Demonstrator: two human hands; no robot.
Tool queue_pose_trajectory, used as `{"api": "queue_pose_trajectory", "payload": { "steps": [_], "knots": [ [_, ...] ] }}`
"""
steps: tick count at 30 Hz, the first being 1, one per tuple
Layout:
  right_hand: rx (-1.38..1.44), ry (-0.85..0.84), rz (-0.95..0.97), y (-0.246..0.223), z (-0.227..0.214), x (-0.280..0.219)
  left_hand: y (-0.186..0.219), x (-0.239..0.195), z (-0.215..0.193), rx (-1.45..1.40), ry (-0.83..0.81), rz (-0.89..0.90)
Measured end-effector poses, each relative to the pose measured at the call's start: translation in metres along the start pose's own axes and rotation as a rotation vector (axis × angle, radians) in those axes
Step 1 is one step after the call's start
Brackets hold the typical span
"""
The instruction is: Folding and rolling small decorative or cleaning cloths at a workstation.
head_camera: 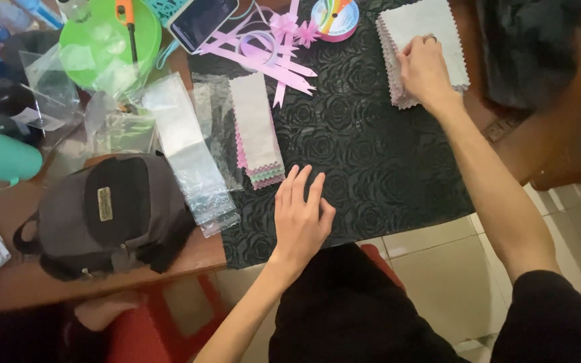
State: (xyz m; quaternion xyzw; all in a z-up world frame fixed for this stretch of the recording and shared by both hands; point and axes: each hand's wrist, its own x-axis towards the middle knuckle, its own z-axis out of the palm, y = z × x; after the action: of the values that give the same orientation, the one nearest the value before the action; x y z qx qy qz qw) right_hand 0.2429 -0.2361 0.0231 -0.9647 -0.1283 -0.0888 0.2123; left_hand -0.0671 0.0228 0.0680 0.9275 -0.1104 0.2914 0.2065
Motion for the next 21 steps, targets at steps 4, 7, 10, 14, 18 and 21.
{"api": "queue_pose_trajectory", "payload": {
  "steps": [4, 7, 10, 14, 18, 21],
  "knots": [
    [0.097, -0.034, 0.009, 0.009, -0.024, -0.002, -0.006, 0.008, 0.011, -0.018, -0.009, -0.015],
    [0.059, 0.004, -0.040, 0.009, -0.041, -0.007, -0.004, 0.018, 0.016, -0.110, -0.024, -0.037],
    [-0.078, 0.263, -0.139, 0.024, -0.037, -0.004, 0.000, 0.027, 0.022, -0.114, -0.035, -0.023],
    [0.127, 0.233, -0.104, 0.014, -0.049, -0.004, 0.004, 0.027, 0.029, -0.164, -0.074, -0.024],
    [0.555, -0.026, 0.186, 0.006, -0.052, 0.002, 0.003, 0.026, 0.037, -0.285, -0.172, -0.108],
    [0.601, -0.139, 0.223, 0.028, -0.033, 0.017, 0.004, 0.031, 0.040, -0.354, -0.187, -0.132]
  ]
}}
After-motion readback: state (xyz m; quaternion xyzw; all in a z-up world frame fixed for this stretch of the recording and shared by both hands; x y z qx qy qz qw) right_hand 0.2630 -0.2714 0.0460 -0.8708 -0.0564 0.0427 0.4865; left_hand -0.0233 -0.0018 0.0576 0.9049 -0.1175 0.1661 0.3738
